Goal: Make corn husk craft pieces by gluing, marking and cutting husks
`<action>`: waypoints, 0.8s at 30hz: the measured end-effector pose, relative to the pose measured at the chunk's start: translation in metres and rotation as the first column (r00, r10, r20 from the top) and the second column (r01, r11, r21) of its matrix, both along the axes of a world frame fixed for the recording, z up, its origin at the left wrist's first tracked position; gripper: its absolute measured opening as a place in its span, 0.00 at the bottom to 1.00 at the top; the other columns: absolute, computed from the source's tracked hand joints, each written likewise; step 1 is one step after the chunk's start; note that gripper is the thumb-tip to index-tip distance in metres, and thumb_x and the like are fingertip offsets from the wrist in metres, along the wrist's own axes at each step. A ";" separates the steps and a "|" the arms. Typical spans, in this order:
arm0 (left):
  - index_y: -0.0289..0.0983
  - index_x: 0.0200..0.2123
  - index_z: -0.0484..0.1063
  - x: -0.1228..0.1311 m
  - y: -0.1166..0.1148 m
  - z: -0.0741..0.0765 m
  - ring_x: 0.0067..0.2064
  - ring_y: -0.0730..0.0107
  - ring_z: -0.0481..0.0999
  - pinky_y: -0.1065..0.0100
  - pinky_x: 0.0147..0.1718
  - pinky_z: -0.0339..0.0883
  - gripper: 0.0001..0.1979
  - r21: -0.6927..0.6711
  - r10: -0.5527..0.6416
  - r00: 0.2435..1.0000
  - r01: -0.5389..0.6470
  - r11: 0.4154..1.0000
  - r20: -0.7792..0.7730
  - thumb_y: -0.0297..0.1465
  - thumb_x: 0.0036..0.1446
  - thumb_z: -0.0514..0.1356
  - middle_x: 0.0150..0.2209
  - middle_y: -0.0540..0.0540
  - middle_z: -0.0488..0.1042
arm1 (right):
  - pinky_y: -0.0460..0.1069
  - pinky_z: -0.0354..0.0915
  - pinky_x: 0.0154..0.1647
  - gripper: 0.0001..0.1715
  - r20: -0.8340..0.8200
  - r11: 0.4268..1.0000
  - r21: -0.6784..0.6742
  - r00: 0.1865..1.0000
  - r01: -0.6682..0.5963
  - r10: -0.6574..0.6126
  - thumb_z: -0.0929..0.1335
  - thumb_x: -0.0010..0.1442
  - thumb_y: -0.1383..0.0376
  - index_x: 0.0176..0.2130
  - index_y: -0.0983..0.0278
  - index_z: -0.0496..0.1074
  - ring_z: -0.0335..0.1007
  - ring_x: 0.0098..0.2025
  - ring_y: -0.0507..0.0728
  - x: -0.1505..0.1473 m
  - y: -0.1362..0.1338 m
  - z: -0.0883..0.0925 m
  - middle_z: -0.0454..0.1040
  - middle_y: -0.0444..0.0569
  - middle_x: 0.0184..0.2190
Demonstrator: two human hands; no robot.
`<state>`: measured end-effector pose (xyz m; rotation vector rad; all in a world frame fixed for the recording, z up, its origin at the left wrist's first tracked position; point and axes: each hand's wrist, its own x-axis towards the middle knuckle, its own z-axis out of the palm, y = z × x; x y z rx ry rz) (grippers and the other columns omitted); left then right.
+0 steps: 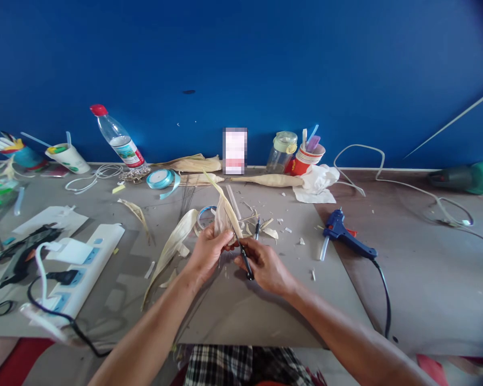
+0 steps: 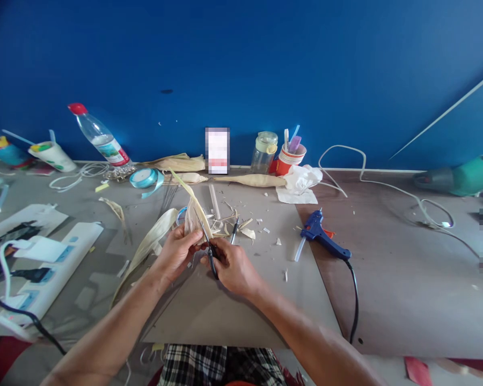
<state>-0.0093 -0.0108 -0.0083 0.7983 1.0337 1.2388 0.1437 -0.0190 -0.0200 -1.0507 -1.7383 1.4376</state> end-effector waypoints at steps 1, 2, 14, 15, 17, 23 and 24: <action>0.35 0.32 0.73 0.000 0.000 0.000 0.28 0.74 0.68 0.72 0.28 0.63 0.08 -0.002 -0.001 1.000 0.001 1.000 0.004 0.31 0.48 0.64 0.22 0.52 0.67 | 0.44 0.59 0.30 0.16 -0.003 1.000 0.003 1.000 -0.001 0.001 0.67 0.56 0.63 0.44 0.66 0.71 0.61 0.29 0.50 0.000 0.000 0.000 0.70 0.45 0.31; 0.35 0.33 0.73 0.000 0.000 0.000 0.28 0.74 0.68 0.72 0.28 0.63 0.08 -0.002 -0.001 1.000 0.001 1.000 0.008 0.31 0.48 0.64 0.22 0.52 0.67 | 0.44 0.59 0.30 0.16 -0.004 1.000 0.007 1.000 -0.002 0.002 0.67 0.56 0.63 0.44 0.66 0.71 0.61 0.29 0.50 0.000 0.000 0.000 0.70 0.45 0.31; 0.36 0.30 0.73 0.000 0.000 0.006 0.26 0.76 0.68 0.72 0.27 0.62 0.08 0.004 -0.004 0.999 0.004 1.000 0.032 0.33 0.46 0.65 0.25 0.51 0.71 | 0.45 0.62 0.33 0.16 0.011 0.999 0.031 1.000 0.012 -0.013 0.67 0.56 0.63 0.45 0.65 0.71 0.65 0.31 0.51 0.002 0.002 -0.004 0.71 0.46 0.32; 0.36 0.29 0.72 -0.001 0.000 0.007 0.25 0.76 0.68 0.72 0.27 0.62 0.08 0.003 -0.002 0.999 0.002 1.000 0.032 0.33 0.45 0.65 0.24 0.52 0.71 | 0.45 0.62 0.33 0.16 0.013 0.999 0.034 1.000 0.017 -0.018 0.67 0.56 0.64 0.45 0.65 0.71 0.64 0.31 0.51 0.002 0.002 -0.004 0.71 0.46 0.31; 0.35 0.27 0.72 -0.002 0.000 0.009 0.26 0.75 0.68 0.72 0.28 0.63 0.08 -0.001 0.002 1.000 -0.002 1.000 0.030 0.34 0.45 0.65 0.23 0.52 0.70 | 0.45 0.62 0.33 0.17 0.015 0.999 0.034 1.000 0.018 -0.019 0.67 0.56 0.64 0.46 0.65 0.71 0.65 0.31 0.51 0.003 0.002 -0.004 0.72 0.46 0.32; 0.35 0.28 0.70 -0.005 0.001 0.005 0.26 0.78 0.68 0.72 0.29 0.65 0.09 -0.010 0.015 0.999 -0.015 1.000 0.050 0.33 0.47 0.65 0.26 0.51 0.72 | 0.45 0.62 0.34 0.17 0.020 1.000 0.018 1.000 0.010 -0.010 0.66 0.55 0.66 0.46 0.65 0.71 0.64 0.32 0.51 0.002 0.003 -0.002 0.71 0.46 0.33; 0.35 0.28 0.69 -0.005 0.002 0.004 0.25 0.78 0.68 0.73 0.28 0.64 0.09 -0.012 0.015 0.998 -0.014 1.000 0.059 0.32 0.47 0.65 0.26 0.52 0.71 | 0.45 0.61 0.33 0.17 0.028 1.000 0.020 1.000 0.011 -0.012 0.66 0.55 0.66 0.46 0.66 0.71 0.63 0.31 0.51 0.003 0.003 -0.002 0.71 0.45 0.32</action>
